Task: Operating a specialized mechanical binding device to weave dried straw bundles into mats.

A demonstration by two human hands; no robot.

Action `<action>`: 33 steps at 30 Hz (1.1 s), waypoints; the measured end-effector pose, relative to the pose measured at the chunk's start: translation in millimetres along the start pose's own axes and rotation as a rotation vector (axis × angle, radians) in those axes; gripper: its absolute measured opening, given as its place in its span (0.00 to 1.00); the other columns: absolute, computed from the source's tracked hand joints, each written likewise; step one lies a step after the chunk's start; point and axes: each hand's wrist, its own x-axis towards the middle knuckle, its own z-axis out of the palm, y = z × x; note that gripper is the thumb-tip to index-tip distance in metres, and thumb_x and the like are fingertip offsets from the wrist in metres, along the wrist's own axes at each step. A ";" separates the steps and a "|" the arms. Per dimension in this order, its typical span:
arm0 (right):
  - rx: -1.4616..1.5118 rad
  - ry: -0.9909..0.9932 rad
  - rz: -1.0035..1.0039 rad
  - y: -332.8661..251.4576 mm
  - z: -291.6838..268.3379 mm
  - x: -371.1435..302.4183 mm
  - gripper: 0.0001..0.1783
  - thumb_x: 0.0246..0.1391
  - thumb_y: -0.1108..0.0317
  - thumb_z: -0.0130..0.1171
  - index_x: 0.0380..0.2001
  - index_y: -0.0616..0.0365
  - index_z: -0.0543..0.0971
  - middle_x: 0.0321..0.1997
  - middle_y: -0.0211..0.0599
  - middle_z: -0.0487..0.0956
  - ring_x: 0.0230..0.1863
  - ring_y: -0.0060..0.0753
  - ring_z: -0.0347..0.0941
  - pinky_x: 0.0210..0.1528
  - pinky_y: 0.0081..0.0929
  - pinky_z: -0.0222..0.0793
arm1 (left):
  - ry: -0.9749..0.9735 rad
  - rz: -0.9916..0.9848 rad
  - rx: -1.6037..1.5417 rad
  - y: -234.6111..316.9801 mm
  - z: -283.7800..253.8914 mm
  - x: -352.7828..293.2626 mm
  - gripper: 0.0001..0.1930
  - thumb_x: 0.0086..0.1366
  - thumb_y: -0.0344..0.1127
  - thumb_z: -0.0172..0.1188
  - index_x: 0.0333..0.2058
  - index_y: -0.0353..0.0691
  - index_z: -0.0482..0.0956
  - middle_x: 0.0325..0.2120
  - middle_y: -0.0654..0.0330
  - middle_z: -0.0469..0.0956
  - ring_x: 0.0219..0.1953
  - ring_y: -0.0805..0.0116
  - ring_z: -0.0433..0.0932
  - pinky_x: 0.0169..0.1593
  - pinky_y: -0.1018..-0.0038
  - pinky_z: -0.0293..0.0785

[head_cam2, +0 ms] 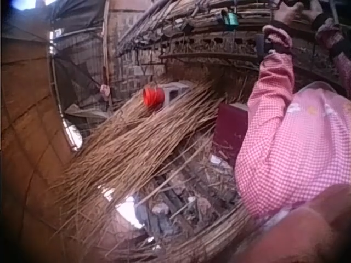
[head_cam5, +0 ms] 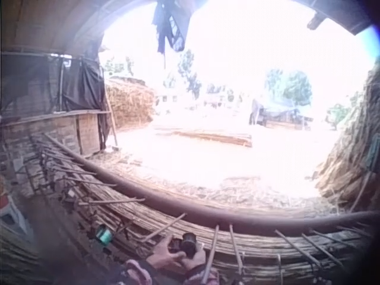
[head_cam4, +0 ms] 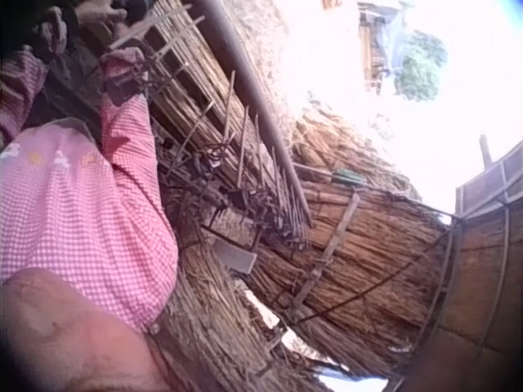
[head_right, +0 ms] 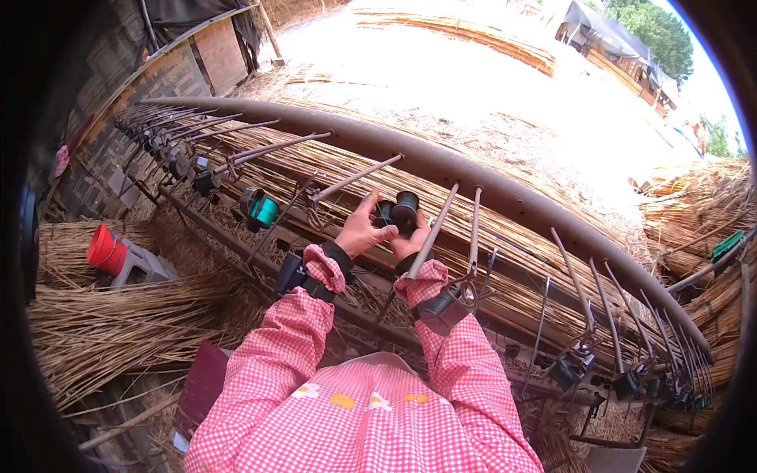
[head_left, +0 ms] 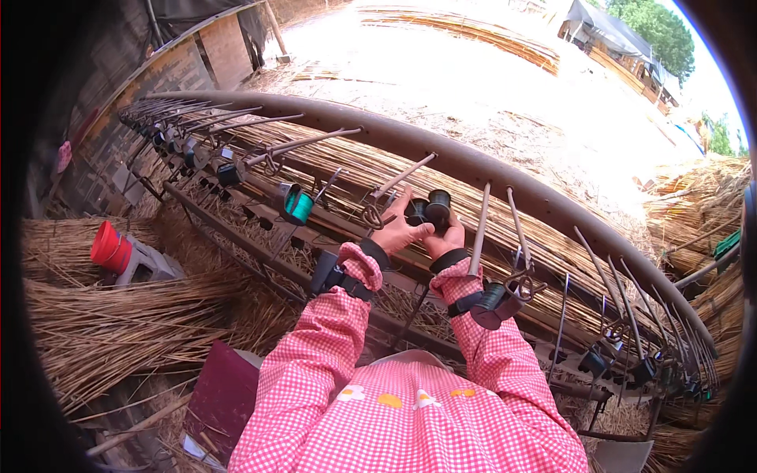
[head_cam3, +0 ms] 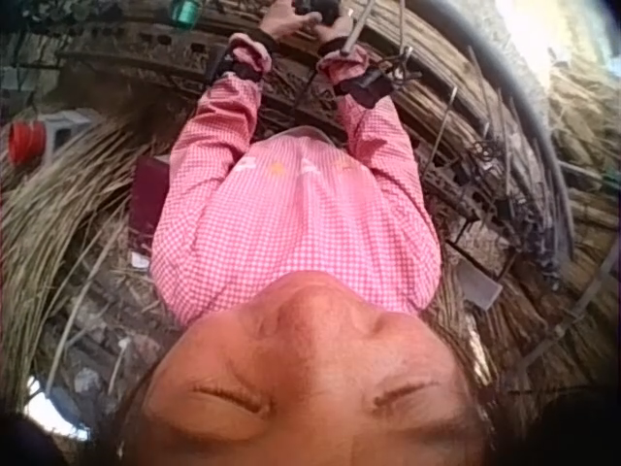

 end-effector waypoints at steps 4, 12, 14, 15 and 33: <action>-0.340 -0.130 0.179 14.8 3.0 -20.4 0.21 0.57 0.55 0.37 0.42 0.61 0.68 0.37 0.40 0.74 0.41 0.38 0.69 0.46 0.40 0.65 | 0.124 0.212 -0.010 17.4 -7.0 0.6 0.43 0.37 0.48 0.70 0.51 0.35 0.63 0.41 0.49 0.72 0.41 0.62 0.74 0.45 0.73 0.68; -1.112 -0.331 0.280 -36.7 19.8 -60.3 0.14 0.52 0.64 0.51 0.38 0.63 0.70 0.22 0.33 0.73 0.23 0.23 0.69 0.25 0.17 0.66 | 0.079 0.294 0.628 10.3 -28.6 -68.0 0.29 0.37 0.40 0.66 0.43 0.43 0.71 0.31 0.59 0.73 0.34 0.59 0.73 0.38 0.68 0.71; -1.198 -0.249 -0.212 -36.7 16.3 -57.1 0.11 0.50 0.69 0.52 0.37 0.61 0.71 0.21 0.32 0.73 0.21 0.23 0.68 0.23 0.18 0.65 | 0.085 0.454 0.626 13.4 -29.7 -89.5 0.26 0.36 0.38 0.66 0.39 0.43 0.71 0.31 0.60 0.73 0.34 0.60 0.73 0.37 0.67 0.70; -1.303 -0.206 -0.419 -41.8 6.4 -47.7 0.10 0.49 0.69 0.52 0.35 0.60 0.72 0.21 0.32 0.74 0.21 0.23 0.69 0.24 0.19 0.65 | 0.141 0.570 0.603 28.9 -32.5 -94.8 0.24 0.36 0.36 0.66 0.37 0.43 0.72 0.31 0.61 0.73 0.33 0.61 0.73 0.37 0.67 0.70; -1.884 0.392 -0.278 -69.7 -7.0 -115.6 0.21 0.42 0.57 0.55 0.33 0.65 0.72 0.27 0.38 0.71 0.28 0.25 0.67 0.28 0.22 0.62 | 0.180 0.049 -0.737 95.6 -54.8 -130.4 0.37 0.44 0.60 0.61 0.43 0.36 0.62 0.33 0.57 0.70 0.34 0.69 0.73 0.38 0.79 0.70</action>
